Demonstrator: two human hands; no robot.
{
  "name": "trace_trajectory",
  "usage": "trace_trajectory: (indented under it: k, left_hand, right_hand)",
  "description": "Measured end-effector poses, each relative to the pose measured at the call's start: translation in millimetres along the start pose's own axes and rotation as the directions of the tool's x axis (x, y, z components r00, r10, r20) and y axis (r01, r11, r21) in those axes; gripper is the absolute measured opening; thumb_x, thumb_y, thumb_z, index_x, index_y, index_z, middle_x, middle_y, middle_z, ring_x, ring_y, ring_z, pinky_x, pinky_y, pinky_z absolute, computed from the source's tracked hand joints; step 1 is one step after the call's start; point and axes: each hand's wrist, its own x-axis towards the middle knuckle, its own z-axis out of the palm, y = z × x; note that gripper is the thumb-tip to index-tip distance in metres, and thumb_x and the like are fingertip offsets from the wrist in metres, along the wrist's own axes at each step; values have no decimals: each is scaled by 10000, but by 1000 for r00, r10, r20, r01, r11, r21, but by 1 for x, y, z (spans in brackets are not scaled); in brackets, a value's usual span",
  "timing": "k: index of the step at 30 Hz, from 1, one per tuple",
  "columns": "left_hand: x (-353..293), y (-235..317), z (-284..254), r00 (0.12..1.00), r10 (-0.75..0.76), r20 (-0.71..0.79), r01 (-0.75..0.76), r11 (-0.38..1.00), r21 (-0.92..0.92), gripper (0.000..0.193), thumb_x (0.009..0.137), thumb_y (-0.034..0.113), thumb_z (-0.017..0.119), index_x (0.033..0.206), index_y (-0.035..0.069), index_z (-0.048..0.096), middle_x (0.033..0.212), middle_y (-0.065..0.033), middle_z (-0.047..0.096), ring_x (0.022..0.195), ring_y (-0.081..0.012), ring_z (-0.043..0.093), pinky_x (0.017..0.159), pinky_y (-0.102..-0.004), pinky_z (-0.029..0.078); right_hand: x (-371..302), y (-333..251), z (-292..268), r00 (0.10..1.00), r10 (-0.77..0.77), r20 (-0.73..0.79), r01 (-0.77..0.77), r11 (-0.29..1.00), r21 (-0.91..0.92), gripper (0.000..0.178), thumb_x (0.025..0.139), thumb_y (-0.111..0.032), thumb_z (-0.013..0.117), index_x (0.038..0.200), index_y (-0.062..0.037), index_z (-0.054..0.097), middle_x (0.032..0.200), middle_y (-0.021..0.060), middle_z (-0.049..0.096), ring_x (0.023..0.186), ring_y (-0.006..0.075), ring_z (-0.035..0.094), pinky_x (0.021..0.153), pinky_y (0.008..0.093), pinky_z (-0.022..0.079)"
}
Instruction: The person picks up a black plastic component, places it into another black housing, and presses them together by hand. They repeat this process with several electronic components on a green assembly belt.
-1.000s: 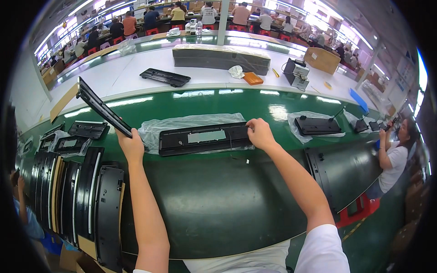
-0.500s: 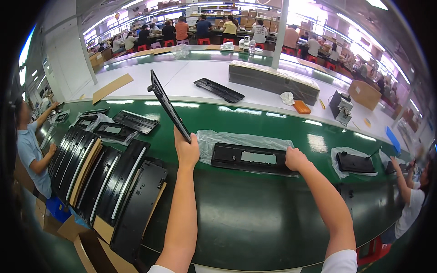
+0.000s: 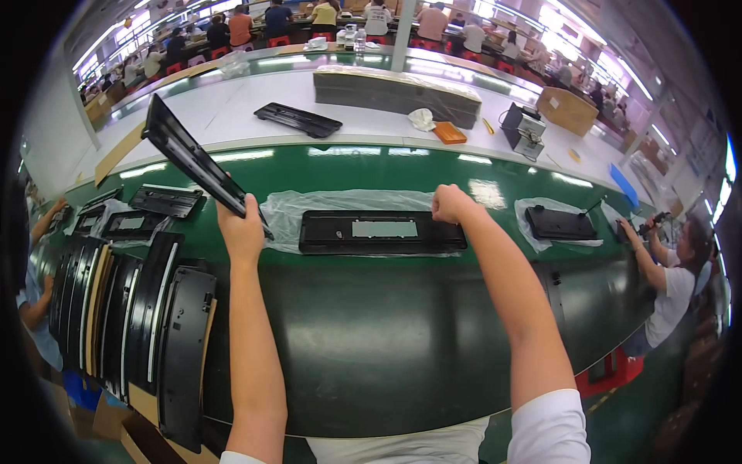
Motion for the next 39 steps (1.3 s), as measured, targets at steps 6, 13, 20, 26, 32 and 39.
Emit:
trace_trajectory:
  k: [6,13,20,26,32,39]
  left_hand:
    - [-9,34,16,999,-26,39,27,999,-19,553,1008,98,608,1527,-20,457,1403,-184,599,1178,-279,611,1047,-364,449]
    - [-8,35,24,996,-41,83,50,992,-114,552,985,56,604,1503,-43,441,1395,-192,555,1260,-288,570,1098,-369,413]
    - [-16,59,43,980,169,103,-137,955,-263,647,880,30,684,1456,-24,393,1351,-182,472,1292,-310,464,1142,-412,361]
    - [-27,106,31,925,340,169,-325,939,-114,789,847,12,685,1555,-15,339,1363,-202,462,1310,-342,463,1139,-419,372]
    - [-48,134,40,866,398,303,-433,899,57,957,709,-19,745,1585,30,363,1391,-209,451,1286,-401,481,1115,-449,410]
    - [-71,188,80,785,378,490,-518,835,186,1110,561,7,837,1584,116,419,1405,-190,448,1290,-405,478,1101,-459,395]
  right_hand:
    - [2,-18,9,999,41,16,-35,959,-283,242,796,-10,737,1031,-58,774,1134,218,736,1040,391,739,862,462,620]
    - [0,-7,-26,961,81,266,-85,996,4,274,775,-106,878,986,-18,727,903,176,780,822,269,785,745,410,642]
    - [-44,57,-64,966,-134,221,123,990,66,263,759,-203,899,912,-36,766,731,92,763,710,219,756,733,383,589]
    - [-67,115,-72,987,-124,100,84,936,341,236,808,-200,871,936,-44,750,708,62,734,666,141,703,679,325,564]
    - [-64,116,-14,983,64,-171,175,-72,982,264,959,-214,781,1165,-74,692,960,-12,674,833,84,625,751,256,512]
    - [-51,103,31,886,337,-317,454,-499,738,194,1002,-144,730,1186,-86,702,1041,-5,710,945,89,647,784,254,508]
